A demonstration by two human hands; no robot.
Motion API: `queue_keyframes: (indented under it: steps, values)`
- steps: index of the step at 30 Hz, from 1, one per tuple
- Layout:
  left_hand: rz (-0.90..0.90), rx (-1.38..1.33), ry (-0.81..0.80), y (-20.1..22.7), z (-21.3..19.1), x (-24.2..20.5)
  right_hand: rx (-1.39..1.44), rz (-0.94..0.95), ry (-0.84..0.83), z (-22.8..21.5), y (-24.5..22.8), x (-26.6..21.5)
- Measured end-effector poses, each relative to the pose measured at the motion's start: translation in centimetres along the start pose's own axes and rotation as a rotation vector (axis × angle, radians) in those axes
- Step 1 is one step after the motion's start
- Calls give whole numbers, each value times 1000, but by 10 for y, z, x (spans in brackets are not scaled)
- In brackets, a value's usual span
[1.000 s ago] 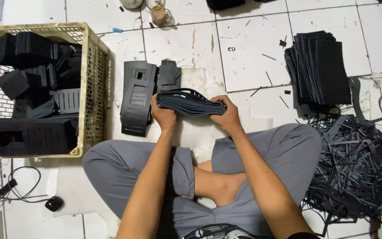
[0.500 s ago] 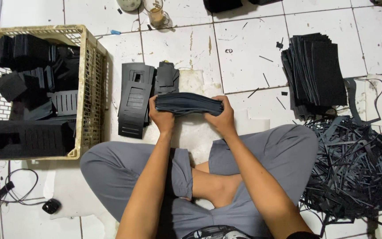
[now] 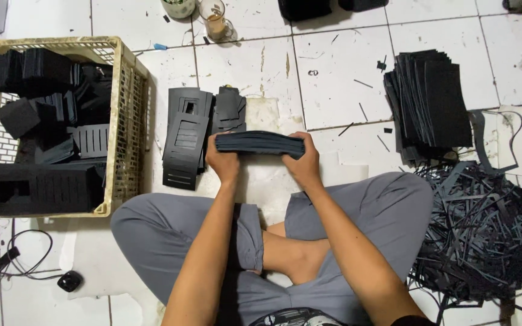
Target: Stacking and organizing flat black material pieces into neat piles on the floor.
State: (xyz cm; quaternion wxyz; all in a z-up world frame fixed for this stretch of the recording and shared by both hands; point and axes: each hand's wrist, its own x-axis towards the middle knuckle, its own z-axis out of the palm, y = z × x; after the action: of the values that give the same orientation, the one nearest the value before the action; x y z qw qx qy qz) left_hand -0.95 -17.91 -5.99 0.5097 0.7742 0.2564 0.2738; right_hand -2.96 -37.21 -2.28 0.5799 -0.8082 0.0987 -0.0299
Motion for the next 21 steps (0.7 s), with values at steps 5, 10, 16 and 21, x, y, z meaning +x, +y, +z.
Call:
queue_keyframes:
  steps: [5,10,16,21]
  values:
    - [-49,-33,1,-11,-2,-2,21,-4,-1,3,0,-5]
    - [-109,-39,3,-5,5,3,55,60,42,21,5,-7]
    - [-92,-15,25,-11,3,1,96,27,119,23,-3,-9]
    - [-108,-38,11,2,1,-1,101,-116,71,22,-1,-8]
